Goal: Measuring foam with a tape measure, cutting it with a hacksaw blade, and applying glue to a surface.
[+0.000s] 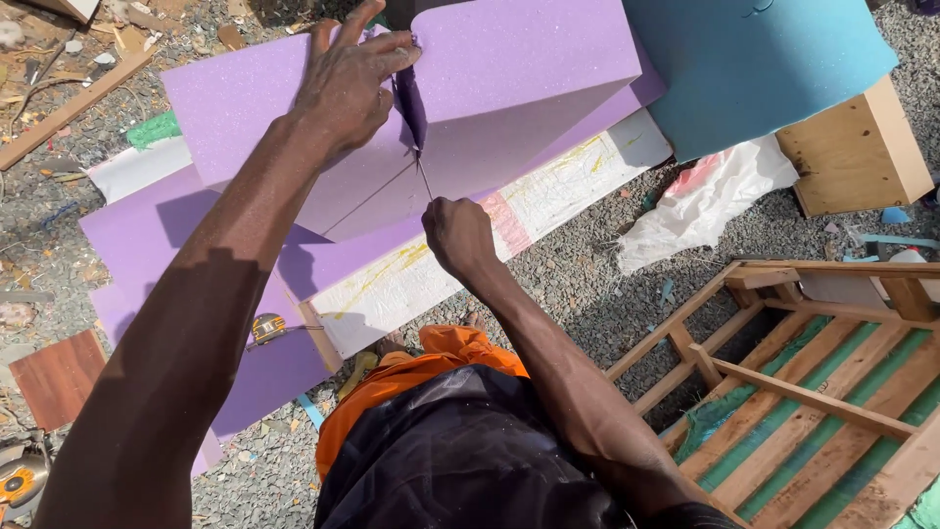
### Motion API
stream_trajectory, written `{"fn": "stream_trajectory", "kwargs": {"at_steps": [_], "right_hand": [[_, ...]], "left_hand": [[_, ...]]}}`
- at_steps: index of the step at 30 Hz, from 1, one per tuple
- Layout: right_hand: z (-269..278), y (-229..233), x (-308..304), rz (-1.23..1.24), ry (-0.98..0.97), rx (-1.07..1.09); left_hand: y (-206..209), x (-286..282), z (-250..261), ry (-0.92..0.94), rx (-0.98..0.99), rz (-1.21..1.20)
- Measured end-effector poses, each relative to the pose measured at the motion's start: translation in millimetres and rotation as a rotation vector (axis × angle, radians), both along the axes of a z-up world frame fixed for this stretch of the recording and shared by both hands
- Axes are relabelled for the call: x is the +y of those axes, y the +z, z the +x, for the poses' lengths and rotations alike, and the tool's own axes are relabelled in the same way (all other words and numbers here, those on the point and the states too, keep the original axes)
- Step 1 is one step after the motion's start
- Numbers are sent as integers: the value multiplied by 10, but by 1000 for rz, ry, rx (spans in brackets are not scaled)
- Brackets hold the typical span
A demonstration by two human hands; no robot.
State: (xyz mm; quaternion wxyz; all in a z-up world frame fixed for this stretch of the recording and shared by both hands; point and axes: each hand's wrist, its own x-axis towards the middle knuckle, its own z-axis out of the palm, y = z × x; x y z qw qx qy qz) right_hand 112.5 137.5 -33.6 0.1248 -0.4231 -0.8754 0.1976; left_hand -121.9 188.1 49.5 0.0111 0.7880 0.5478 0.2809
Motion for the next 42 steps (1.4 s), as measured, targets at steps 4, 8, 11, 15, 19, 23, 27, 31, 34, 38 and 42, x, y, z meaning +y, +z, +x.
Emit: {"fn": "stream_trajectory", "kwargs": {"at_steps": [4,8,11,15,19,23,27,31,34,38,42], "right_hand": [[-455,-314,524,-35,-59,-24],[25,-193,-29,-206,-66,4],[416,-167,-401,-250,-34,49],[173,-322,-92,-187,0,97],[-470,-602,509,-29,-63,54],[-248,-643,195,-81,-80,5],[354,-579,-511,-473,-146,102],[-2,-687,-169,-278,-84,64],[-463,-779,346,-113,-101,-44],[-567,-891,392,-109,-129,-14],[122,-998,-452,-341,-166,-18]], "left_hand": [[-37,18,-53,18,129,-32],[-69,64,-47,47,59,-68],[-7,107,-60,65,63,-38],[-184,185,-103,72,130,10],[-96,152,-84,105,165,-131],[-162,169,-131,-18,175,49],[-232,223,-222,34,321,46],[-224,252,-193,32,358,-50],[-323,287,-208,47,464,-15],[-257,191,-246,50,519,22],[-181,259,-229,54,400,-28]]}}
